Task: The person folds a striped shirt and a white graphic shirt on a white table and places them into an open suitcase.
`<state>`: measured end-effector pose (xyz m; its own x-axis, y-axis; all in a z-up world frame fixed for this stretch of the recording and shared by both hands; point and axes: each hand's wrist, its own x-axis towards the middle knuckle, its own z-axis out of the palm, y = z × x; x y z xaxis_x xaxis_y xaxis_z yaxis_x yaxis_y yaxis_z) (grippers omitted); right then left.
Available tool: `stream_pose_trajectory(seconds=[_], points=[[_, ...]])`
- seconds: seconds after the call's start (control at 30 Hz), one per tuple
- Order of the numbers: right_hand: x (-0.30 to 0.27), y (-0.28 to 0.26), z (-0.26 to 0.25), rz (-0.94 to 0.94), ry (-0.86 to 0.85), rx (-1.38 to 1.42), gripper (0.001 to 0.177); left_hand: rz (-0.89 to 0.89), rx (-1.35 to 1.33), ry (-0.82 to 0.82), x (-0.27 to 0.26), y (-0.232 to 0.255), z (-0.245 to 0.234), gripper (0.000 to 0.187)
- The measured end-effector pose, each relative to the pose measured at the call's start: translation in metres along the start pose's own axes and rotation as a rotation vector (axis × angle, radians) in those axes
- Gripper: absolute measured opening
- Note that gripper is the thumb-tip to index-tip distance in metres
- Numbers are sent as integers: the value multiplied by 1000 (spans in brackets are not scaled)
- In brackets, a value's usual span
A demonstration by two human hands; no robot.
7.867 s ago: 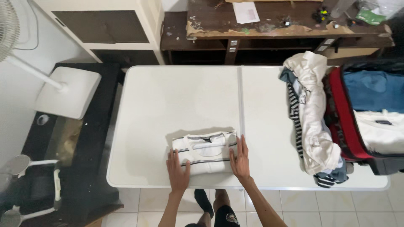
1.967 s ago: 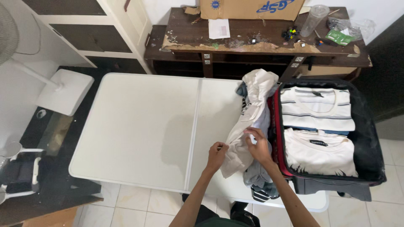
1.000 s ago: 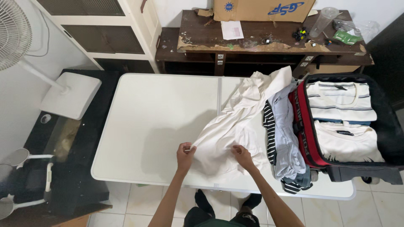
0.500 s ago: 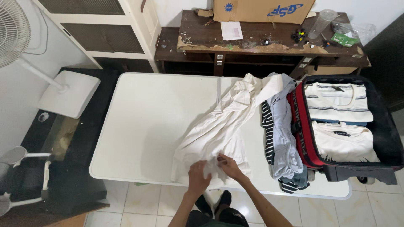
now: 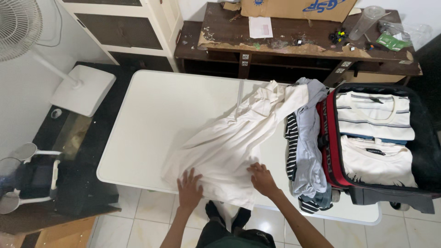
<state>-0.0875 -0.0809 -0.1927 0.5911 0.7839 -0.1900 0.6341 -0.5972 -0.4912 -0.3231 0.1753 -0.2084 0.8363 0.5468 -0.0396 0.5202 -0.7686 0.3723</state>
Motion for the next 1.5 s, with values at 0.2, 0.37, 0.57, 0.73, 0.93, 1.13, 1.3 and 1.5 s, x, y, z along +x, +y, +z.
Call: stream_pose_trajectory(seconds=[0.2,0.37,0.57,0.73,0.93,1.13,1.3,1.5], points=[[-3,-47,12,7,-28,55,49,-162,58,-27,28,15,-1,62],[23,-69,28,-29,81,194,57,54,-142,-267,12,68,-2,81],[55,-103,26,2,25,434,49,206,-118,-185,24,-6,-14,69],[74,-141,27,73,-202,593,49,166,117,-10,61,-130,-23,41],[96,-87,27,25,400,49,53,-29,77,55,74,-174,-57,45],[75,-46,23,318,151,-162,66,118,-159,125,18,-118,-60,67],[57,-44,22,322,122,-188,83,63,-142,92,14,-128,-56,39],[40,-44,36,447,26,-92,65,-4,-161,81,28,-141,-43,24]])
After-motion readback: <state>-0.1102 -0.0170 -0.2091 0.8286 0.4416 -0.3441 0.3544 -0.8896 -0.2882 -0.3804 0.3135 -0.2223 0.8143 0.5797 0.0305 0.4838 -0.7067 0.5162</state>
